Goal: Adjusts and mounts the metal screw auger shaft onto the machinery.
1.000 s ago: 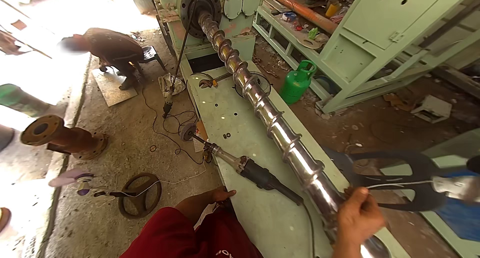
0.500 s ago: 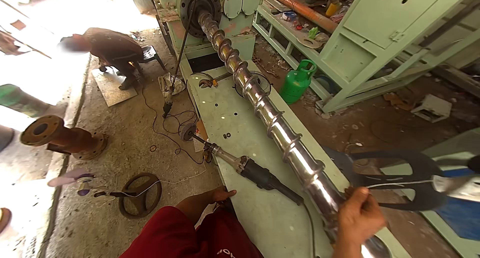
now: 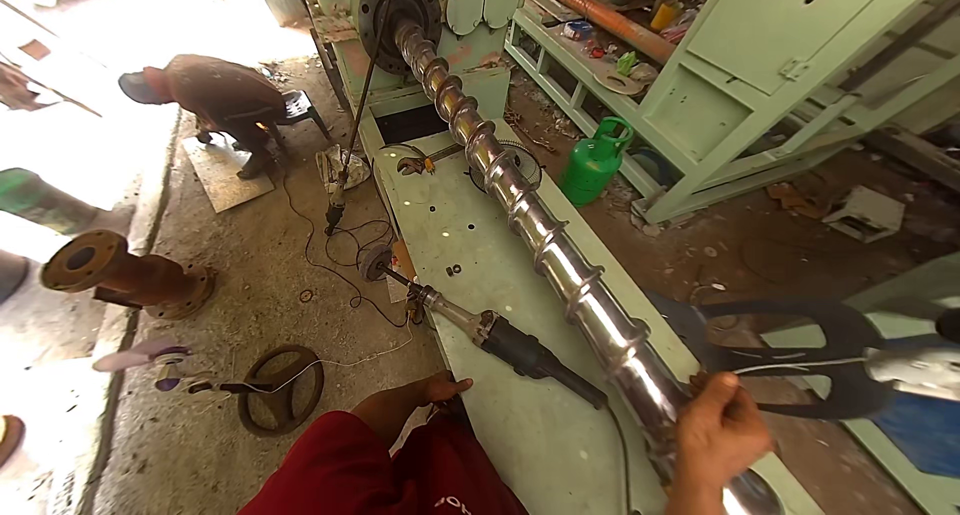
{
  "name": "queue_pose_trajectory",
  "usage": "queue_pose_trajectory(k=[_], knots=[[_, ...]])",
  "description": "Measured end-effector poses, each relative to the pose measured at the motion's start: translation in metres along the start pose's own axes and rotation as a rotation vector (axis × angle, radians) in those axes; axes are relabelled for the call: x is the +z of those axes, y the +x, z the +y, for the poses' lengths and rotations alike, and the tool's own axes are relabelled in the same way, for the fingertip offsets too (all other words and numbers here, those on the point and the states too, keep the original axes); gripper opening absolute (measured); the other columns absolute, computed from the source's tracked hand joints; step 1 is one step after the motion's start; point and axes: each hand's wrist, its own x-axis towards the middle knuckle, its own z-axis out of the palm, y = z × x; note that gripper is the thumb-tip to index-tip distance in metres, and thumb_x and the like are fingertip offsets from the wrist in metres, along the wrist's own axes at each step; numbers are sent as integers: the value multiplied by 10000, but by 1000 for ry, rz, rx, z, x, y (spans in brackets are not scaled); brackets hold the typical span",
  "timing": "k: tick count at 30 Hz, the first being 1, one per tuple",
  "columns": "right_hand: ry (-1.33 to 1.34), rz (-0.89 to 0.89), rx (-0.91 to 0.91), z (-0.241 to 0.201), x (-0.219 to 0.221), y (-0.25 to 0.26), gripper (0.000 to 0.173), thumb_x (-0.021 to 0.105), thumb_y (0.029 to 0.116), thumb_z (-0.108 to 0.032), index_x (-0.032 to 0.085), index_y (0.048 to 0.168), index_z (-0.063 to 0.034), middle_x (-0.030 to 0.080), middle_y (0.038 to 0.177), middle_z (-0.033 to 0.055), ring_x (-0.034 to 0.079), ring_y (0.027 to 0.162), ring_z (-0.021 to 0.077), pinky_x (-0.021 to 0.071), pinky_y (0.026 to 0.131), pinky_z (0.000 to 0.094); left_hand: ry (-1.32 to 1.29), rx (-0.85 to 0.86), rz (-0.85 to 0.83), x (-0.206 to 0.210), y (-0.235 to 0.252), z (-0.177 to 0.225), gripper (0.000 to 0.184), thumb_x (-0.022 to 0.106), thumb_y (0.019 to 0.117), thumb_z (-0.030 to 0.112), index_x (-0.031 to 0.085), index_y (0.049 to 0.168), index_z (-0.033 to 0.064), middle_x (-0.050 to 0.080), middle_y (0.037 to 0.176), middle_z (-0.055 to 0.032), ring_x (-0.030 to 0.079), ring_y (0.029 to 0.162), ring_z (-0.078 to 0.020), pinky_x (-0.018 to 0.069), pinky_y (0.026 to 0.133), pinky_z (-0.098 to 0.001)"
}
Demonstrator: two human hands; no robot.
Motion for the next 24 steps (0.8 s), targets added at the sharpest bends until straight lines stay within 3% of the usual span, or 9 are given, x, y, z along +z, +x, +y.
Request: queue_pose_trajectory(k=[24], knots=[[22, 6, 1, -1, 0, 0, 463, 444, 1115, -307, 701, 998, 60, 708, 858, 122, 683, 807, 84, 560, 785, 280, -14, 5, 5, 1, 2, -2, 686, 573, 1026, 551, 487, 1406, -15, 670, 1210, -236, 712, 1036, -324, 592, 902, -491]])
